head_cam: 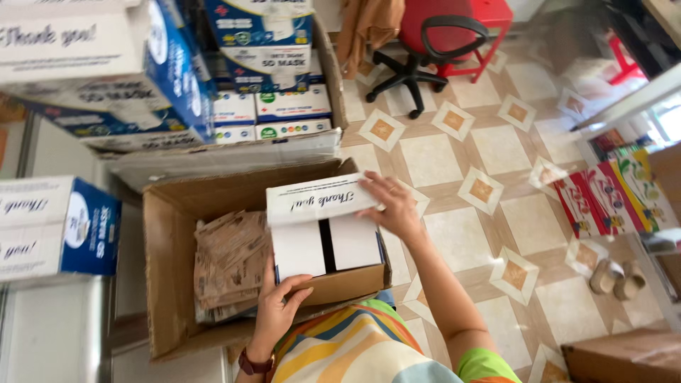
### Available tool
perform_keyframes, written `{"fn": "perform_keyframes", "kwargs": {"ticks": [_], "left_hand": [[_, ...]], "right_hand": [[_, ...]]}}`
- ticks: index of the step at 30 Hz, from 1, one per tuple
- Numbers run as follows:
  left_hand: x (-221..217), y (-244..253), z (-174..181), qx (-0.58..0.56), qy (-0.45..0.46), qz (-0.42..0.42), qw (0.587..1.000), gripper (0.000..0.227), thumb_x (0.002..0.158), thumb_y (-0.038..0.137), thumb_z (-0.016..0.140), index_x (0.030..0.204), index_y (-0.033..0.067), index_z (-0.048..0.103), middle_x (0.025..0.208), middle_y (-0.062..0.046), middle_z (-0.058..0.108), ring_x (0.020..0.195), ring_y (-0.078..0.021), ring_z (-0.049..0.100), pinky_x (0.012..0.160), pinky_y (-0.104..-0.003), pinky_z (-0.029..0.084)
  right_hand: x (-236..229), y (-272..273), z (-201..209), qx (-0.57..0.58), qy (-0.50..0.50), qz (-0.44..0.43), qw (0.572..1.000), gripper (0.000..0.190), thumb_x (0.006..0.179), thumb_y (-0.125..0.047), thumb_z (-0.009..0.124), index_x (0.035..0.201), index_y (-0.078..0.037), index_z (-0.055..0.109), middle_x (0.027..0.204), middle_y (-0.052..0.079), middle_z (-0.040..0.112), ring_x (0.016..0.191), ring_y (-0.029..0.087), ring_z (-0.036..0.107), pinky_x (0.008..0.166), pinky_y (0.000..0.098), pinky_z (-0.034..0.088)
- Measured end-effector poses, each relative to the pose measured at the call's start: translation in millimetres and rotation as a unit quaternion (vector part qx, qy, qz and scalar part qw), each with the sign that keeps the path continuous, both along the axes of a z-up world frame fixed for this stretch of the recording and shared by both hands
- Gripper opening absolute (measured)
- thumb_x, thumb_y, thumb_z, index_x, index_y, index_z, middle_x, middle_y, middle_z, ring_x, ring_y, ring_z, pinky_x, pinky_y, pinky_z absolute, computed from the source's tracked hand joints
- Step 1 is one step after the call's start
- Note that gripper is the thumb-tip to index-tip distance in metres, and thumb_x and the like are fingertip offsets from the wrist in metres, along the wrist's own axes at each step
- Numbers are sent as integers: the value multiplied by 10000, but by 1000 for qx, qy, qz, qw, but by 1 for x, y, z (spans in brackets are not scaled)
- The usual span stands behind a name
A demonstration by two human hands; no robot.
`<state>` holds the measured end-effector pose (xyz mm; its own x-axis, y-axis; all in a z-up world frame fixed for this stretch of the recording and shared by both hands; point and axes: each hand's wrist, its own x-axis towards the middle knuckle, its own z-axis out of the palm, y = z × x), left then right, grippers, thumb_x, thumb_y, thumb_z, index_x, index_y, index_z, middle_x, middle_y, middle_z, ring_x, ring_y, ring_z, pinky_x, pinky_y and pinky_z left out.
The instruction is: The person packs individually wrapped face masks into a cardboard box. They repeatedly pick up packages from a larger container and place them into the box, arranging them in layers.
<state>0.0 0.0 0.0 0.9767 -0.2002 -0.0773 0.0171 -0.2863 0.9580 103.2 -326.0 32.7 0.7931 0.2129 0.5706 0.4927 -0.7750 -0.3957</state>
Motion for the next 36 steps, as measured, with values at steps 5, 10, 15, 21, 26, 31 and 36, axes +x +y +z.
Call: {"fn": "perform_keyframes", "kwargs": {"ticks": [5, 10, 15, 21, 26, 31, 36], "left_hand": [[-8, 9, -7, -28, -174, -59, 983, 221, 761, 86, 841, 971, 140, 796, 1666, -229, 230, 1495, -392, 358, 1122, -444, 440], [-13, 18, 4, 19, -139, -87, 986, 265, 793, 187, 846, 1052, 151, 796, 1679, -238, 179, 1536, -415, 230, 1167, -511, 338], [-5, 11, 37, 105, -178, -48, 977, 680, 835, 332, 822, 1438, 177, 549, 1685, -274, 86, 1556, -446, 144, 1194, -590, 254], [28, -32, 59, 283, -265, -70, 919, 1001, 757, 285, 836, 1582, 225, 273, 1615, -340, -74, 1508, -527, -28, 1052, -859, 26], [36, -42, 76, 316, -202, -108, 920, 975, 758, 166, 794, 1584, 232, 280, 1618, -335, -98, 1501, -520, -63, 1005, -880, -10], [46, -5, 73, 148, -254, -15, 956, 757, 795, 36, 642, 1510, 216, 466, 1683, -302, 73, 1566, -466, 133, 1176, -672, 225], [67, 88, 35, 225, -214, 147, 939, 451, 944, 218, 642, 1391, 278, 648, 1717, -203, 174, 1572, -429, 242, 1142, -585, 372]], "right_hand": [[42, -9, -14, 83, 179, -177, 964, 322, 1098, -255, 684, 981, 43, 716, 1046, 272, 679, 935, 396, 640, 759, 462, 523], [64, -3, -39, 591, 409, -89, 689, 382, 941, -324, 735, 992, 54, 731, 896, 136, 764, 700, 191, 726, 605, 320, 588], [64, 3, -57, 622, 436, -99, 643, 428, 855, -314, 786, 1036, 68, 719, 952, 161, 762, 756, 213, 754, 634, 328, 620], [66, 3, -68, 617, 442, -87, 645, 463, 894, -343, 772, 1059, 82, 696, 932, 180, 740, 740, 236, 721, 615, 355, 587], [62, -5, -62, 634, 429, -84, 638, 490, 905, -352, 758, 1123, 80, 678, 990, 162, 748, 800, 217, 728, 663, 337, 600], [60, -7, -60, 676, 402, -47, 616, 476, 937, -349, 717, 1179, 58, 663, 1085, 167, 735, 907, 221, 735, 760, 345, 612], [63, -6, -54, 693, 377, -26, 614, 466, 937, -346, 688, 1195, 41, 668, 1119, 171, 742, 959, 227, 744, 823, 359, 617]]}}
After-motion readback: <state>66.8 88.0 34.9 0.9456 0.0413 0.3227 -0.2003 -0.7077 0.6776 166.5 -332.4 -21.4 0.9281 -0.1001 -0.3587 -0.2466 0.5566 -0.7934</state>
